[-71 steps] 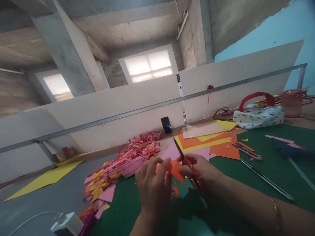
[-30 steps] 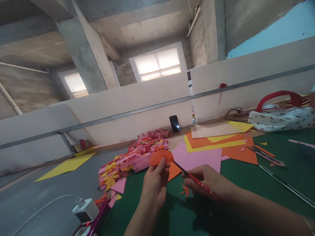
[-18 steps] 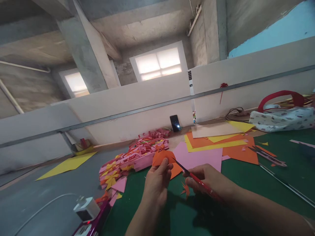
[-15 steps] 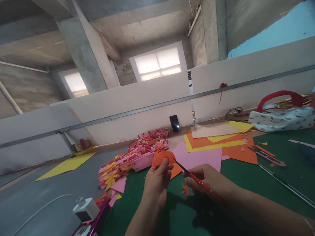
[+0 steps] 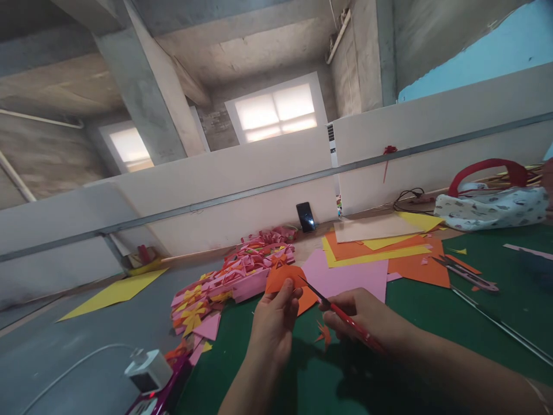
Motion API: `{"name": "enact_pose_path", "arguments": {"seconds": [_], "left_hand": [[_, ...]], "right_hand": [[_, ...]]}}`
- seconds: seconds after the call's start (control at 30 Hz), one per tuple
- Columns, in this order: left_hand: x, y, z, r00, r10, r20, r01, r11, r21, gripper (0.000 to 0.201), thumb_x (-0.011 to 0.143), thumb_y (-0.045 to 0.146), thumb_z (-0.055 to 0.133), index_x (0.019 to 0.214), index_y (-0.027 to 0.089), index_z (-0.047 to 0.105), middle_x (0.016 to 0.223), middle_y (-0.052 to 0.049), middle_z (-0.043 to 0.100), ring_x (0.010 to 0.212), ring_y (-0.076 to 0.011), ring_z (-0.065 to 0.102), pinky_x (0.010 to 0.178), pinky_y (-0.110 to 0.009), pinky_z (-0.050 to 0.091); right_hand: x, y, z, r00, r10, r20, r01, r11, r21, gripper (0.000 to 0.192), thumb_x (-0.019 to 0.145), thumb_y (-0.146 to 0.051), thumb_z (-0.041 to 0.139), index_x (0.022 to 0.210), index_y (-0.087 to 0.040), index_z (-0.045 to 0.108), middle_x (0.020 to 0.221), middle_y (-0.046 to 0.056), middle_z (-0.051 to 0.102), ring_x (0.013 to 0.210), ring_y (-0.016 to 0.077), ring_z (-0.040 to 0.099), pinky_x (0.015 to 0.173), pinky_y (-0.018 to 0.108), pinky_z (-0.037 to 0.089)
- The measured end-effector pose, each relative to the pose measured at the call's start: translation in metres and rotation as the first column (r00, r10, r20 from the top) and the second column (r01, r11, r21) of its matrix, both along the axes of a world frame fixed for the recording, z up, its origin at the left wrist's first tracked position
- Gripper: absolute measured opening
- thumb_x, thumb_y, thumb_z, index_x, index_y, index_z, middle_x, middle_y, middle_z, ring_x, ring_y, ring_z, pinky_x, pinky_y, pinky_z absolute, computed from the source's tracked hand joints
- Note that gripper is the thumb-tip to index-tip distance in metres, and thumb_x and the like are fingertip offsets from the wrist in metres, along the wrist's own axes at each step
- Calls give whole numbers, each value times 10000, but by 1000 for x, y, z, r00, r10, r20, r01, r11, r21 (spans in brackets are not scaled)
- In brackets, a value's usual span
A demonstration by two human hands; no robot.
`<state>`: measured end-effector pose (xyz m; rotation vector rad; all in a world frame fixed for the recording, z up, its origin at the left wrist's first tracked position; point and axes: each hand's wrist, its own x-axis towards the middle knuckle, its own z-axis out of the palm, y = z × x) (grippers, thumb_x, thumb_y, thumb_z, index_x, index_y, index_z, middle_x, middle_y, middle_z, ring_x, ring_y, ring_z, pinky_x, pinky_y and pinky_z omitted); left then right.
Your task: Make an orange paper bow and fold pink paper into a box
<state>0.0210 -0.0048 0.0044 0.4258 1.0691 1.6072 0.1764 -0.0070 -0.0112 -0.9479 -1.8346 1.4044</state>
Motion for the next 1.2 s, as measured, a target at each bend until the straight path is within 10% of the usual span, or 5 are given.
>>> {"name": "enact_pose_path", "arguments": {"seconds": [1.2], "left_hand": [[0, -1, 0, 1000, -4, 1, 4, 999, -53, 51, 758, 115, 625, 769, 108, 575, 680, -2, 578, 541, -48, 583, 416, -97, 432]], "right_hand": [[1, 5, -13, 986, -141, 84, 128, 981, 144, 395, 655, -526, 617, 550, -169, 484, 508, -55, 328, 496, 85, 276, 463, 219, 219]]}}
